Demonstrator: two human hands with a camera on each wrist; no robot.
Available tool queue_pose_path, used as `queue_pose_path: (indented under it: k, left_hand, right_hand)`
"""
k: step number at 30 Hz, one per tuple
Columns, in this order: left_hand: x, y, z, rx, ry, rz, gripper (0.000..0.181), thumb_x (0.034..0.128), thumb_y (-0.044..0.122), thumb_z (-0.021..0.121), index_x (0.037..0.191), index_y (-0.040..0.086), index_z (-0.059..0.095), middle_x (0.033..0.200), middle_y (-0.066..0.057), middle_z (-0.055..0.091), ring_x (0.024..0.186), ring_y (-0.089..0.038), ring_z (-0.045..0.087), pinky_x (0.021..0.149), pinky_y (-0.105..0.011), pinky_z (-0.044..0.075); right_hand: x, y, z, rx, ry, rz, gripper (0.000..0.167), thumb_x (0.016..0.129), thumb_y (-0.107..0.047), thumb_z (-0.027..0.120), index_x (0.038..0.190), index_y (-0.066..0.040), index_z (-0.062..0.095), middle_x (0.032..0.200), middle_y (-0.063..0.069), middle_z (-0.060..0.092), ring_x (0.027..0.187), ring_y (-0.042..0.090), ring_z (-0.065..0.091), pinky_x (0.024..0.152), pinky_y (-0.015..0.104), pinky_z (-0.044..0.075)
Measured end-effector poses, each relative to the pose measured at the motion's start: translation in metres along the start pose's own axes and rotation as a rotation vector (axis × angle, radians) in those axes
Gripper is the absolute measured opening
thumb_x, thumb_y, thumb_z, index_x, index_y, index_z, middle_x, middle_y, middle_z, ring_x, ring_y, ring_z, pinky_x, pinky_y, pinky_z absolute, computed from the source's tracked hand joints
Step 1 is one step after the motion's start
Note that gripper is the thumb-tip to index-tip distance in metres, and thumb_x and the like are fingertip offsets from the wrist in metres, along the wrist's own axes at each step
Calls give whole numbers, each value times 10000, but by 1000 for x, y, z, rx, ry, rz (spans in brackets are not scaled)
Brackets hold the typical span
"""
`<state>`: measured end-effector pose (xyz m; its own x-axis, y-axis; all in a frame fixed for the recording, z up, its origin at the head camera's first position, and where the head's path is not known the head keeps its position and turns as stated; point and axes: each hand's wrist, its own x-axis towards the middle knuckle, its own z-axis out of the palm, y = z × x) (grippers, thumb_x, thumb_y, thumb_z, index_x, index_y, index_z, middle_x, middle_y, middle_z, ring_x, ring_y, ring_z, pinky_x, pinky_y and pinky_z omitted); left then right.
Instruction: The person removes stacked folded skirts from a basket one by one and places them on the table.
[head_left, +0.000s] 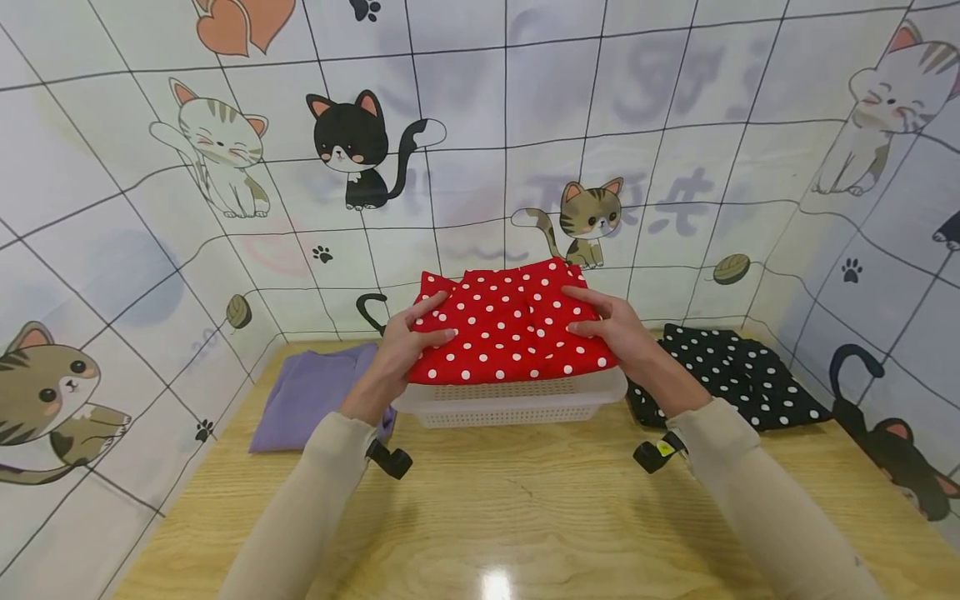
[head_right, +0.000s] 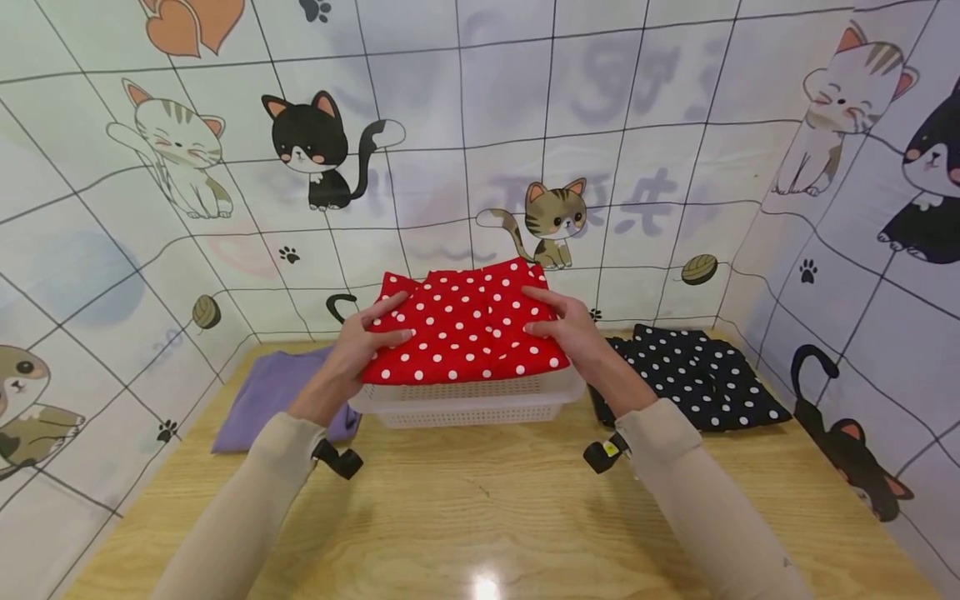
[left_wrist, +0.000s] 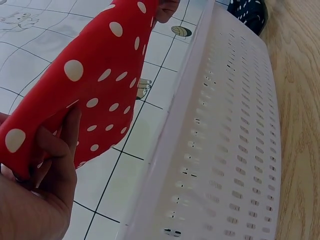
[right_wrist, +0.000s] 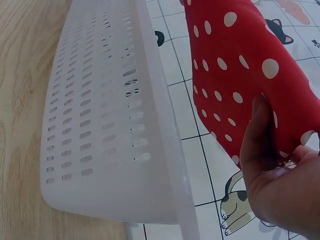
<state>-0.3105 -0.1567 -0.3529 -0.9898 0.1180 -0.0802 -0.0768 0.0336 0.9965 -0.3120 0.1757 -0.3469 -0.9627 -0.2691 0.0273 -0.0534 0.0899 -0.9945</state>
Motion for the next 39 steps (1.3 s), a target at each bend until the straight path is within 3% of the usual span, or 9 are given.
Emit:
queue_pose_path:
  k: [14, 21, 29, 35, 39]
  left_hand:
    - [-21, -5, -1, 24, -5, 20, 688, 930, 183, 754, 1514, 438, 497, 1595, -62, 379, 1444, -275, 401, 927, -418, 613]
    - [-40, -10, 1, -4, -27, 46, 677, 926, 154, 750, 1510, 403, 517, 1552, -71, 421, 1387, -305, 496, 911, -433, 614]
    - [-67, -17, 2, 38, -10, 42, 653, 919, 173, 756, 1485, 420, 543, 1509, -50, 480, 1342, -278, 548, 919, -419, 615]
    - [-82, -22, 2, 29, -5, 32, 607, 919, 164, 760, 1452, 397, 588, 1426, -85, 570, 1183, -257, 684, 883, -428, 627]
    - [-93, -23, 2, 20, 9, 29, 575, 923, 162, 757, 1451, 334, 607, 1392, -111, 590, 1121, -220, 705, 871, -427, 630]
  right_hand:
    - [-19, 4, 3, -121, -1, -17, 750, 944, -114, 697, 1614, -185, 368, 1665, 159, 291, 1461, 392, 375, 872, 274, 608]
    - [-39, 5, 6, -131, 9, -38, 722, 951, -110, 690, 1604, -165, 386, 1632, 190, 325, 1422, 407, 419, 850, 268, 614]
    - [-67, 8, 10, -162, 6, -32, 682, 964, -126, 691, 1588, -129, 414, 1594, 219, 370, 1351, 426, 499, 843, 289, 623]
    - [-83, 11, 9, -171, 8, -41, 610, 988, -177, 684, 1550, -89, 465, 1554, 218, 431, 1256, 314, 583, 833, 269, 620]
    - [-90, 12, 8, -183, 15, -52, 549, 984, -180, 690, 1493, -61, 524, 1512, 215, 473, 1184, 244, 615, 827, 279, 624]
